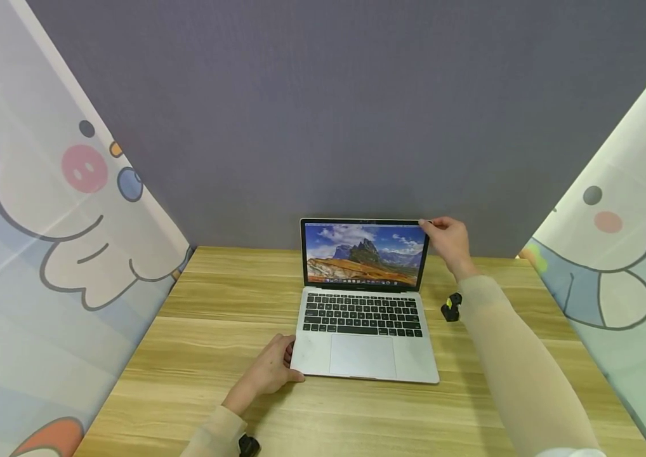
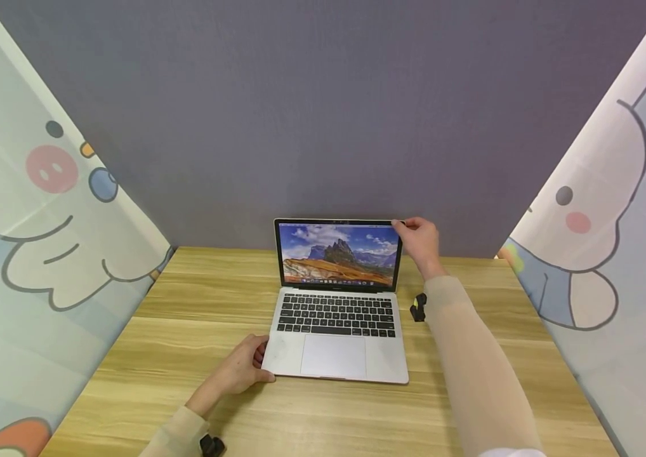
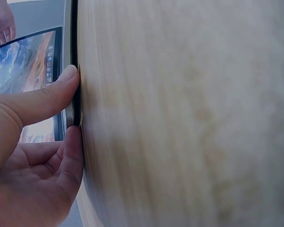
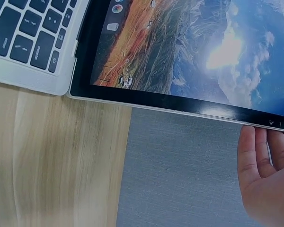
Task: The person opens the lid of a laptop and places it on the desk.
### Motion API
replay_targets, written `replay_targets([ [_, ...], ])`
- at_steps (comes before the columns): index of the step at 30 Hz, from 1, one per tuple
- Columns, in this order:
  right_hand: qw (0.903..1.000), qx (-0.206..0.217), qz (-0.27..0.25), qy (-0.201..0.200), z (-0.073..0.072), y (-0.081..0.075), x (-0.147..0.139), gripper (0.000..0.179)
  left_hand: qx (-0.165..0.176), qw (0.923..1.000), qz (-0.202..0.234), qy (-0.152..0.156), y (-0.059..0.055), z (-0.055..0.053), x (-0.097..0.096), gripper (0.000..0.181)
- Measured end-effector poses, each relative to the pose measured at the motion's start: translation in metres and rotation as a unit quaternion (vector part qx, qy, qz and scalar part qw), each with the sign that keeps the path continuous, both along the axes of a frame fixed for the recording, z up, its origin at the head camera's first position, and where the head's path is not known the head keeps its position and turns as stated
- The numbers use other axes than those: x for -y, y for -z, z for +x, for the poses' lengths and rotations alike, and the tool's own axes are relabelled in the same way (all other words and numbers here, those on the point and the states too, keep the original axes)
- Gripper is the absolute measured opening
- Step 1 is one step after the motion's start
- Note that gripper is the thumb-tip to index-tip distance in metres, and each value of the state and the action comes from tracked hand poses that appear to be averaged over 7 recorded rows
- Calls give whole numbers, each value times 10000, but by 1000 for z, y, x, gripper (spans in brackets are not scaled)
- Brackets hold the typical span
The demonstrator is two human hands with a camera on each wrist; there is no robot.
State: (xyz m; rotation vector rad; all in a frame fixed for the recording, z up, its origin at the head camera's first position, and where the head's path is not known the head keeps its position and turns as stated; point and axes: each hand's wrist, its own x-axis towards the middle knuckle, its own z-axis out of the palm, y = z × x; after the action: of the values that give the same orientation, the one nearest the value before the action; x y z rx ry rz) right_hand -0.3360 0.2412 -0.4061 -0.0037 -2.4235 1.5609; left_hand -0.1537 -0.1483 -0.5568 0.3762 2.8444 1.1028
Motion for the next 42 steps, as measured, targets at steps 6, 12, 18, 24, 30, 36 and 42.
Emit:
replay_targets([
  [6,10000,48,8,-26,-1,1,0,62,65,10000,-60,-9,2,1,0,82],
  [12,10000,67,-18,-12,-2,2,0,63,121,9999,-50,-19,1,2,0,82],
  [18,9999,90,-41,41,-5,2,3,61,88,9999,-49,-11,1,1,1,80],
  [24,9998,50,122,150,-8,5,2,62,-36,9999,64,107,1,3,1,76],
  [30,9998,5,116,189,-10,9,1,59,-37,9997,163,167,1,4,2,77],
  [36,9996,18,35,281,-10,9,4,61,-46,9998,108,151,1,4,3,78],
  [42,9995,53,13,299,-9,9,5,62,-76,9999,42,136,3,4,3,80],
])
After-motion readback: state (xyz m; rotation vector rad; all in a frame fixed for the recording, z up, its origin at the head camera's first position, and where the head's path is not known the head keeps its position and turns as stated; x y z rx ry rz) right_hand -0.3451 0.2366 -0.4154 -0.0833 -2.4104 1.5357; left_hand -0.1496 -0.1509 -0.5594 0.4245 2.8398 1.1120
